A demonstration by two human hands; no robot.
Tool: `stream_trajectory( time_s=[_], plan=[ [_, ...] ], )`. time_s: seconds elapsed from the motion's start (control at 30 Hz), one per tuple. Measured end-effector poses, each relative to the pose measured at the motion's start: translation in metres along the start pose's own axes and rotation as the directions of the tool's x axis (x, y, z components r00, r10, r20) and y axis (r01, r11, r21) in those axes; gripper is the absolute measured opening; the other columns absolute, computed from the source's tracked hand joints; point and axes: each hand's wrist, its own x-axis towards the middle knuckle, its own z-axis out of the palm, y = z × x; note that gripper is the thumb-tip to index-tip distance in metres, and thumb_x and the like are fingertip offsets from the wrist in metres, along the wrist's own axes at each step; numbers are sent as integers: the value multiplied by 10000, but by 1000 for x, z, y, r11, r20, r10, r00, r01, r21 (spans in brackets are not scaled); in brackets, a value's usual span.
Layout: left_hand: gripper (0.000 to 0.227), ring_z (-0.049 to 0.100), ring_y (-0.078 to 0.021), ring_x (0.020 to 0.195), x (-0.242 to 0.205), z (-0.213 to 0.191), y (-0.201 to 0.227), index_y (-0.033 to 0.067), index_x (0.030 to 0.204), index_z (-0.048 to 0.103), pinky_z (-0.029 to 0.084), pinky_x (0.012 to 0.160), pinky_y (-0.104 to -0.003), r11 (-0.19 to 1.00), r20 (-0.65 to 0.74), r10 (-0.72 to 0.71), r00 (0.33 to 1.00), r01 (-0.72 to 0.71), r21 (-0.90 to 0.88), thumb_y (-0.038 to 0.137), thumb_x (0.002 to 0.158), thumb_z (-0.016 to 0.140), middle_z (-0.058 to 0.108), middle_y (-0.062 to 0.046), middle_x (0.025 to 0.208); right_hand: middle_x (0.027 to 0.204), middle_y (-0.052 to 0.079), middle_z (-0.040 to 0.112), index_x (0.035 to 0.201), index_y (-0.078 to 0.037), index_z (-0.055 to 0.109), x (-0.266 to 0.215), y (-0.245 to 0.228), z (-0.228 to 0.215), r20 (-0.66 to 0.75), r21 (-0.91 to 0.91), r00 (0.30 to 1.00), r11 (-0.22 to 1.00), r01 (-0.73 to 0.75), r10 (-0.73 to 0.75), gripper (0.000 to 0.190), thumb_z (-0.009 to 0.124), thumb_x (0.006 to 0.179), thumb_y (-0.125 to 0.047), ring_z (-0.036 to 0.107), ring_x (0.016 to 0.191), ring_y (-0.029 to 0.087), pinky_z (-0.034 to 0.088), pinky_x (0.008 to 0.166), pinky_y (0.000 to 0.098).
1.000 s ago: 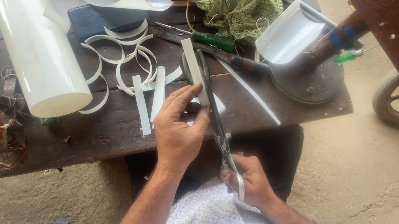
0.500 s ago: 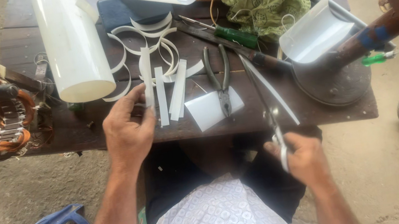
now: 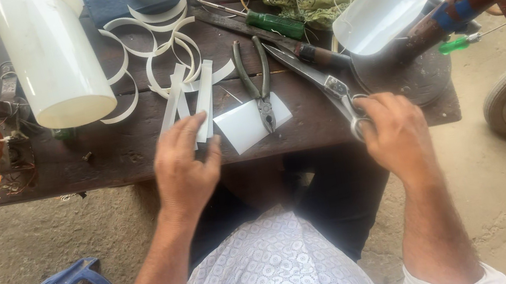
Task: The person cuts a white plastic sheet into strips using shears. They hold the sheet with one hand and cut with the other, producing multiple narrow strips that accumulate on the workbench.
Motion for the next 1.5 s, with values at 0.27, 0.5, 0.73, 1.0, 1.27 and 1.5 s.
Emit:
stream_trajectory(
  time_s=[0.27, 0.5, 0.73, 1.0, 1.27, 1.5],
  plan=[
    [390, 697, -214, 974, -2, -11, -8, 42, 1297, 639, 621, 776, -351, 992, -158, 22, 987, -1, 129, 147, 938, 749, 697, -98, 1104, 1217, 155, 698, 1170, -74, 725, 2, -56, 31, -10, 390, 995, 916, 98, -103, 254, 721, 954, -207, 659, 1167, 306, 519, 1043, 447],
    [556, 665, -298, 1003, 4, -21, -6, 18, 1276, 632, 593, 778, -414, 956, -91, 65, 994, -36, 292, 285, 833, 835, 655, -158, 1134, 1496, 235, 399, 1365, -189, 629, 4, -96, 65, 94, 141, 947, 946, 292, -306, 674, 613, 852, -626, 311, 1397, 416, 256, 1131, 589],
    [537, 682, -291, 929, 25, -11, -5, 44, 1359, 626, 587, 799, -452, 961, 15, -138, 990, 130, 244, 197, 871, 790, 667, -113, 1024, 1539, 184, 431, 1364, -142, 651, 6, -88, 70, 88, 170, 972, 965, 201, -218, 670, 525, 944, -648, 332, 1457, 382, 278, 1160, 550],
    [486, 649, -331, 1072, 31, -8, -8, 13, 1276, 666, 563, 893, -460, 952, -13, -16, 1000, 19, 305, 162, 831, 796, 675, -173, 1184, 1422, 250, 518, 1296, -23, 668, 14, -61, 71, -62, 66, 996, 996, 63, -59, 675, 624, 914, -578, 471, 1340, 384, 367, 1071, 535],
    [474, 673, -293, 1049, 32, -7, -13, 20, 1281, 678, 588, 871, -436, 953, 25, -65, 998, 55, 297, 167, 848, 803, 681, -159, 1191, 1242, 144, 682, 1188, 2, 701, 44, 15, 39, -340, -81, 940, 996, -36, 7, 264, 666, 928, -26, 652, 1051, 281, 538, 928, 407],
    [383, 694, -299, 1018, 40, -7, -11, 26, 1212, 713, 595, 848, -430, 953, 0, -3, 1000, 2, 302, 152, 859, 792, 709, -171, 1120, 1015, 53, 696, 890, -128, 719, 84, 58, 19, -94, -489, 992, 872, 31, -88, 105, 671, 826, -58, 615, 920, 273, 520, 746, 393]
  ],
)
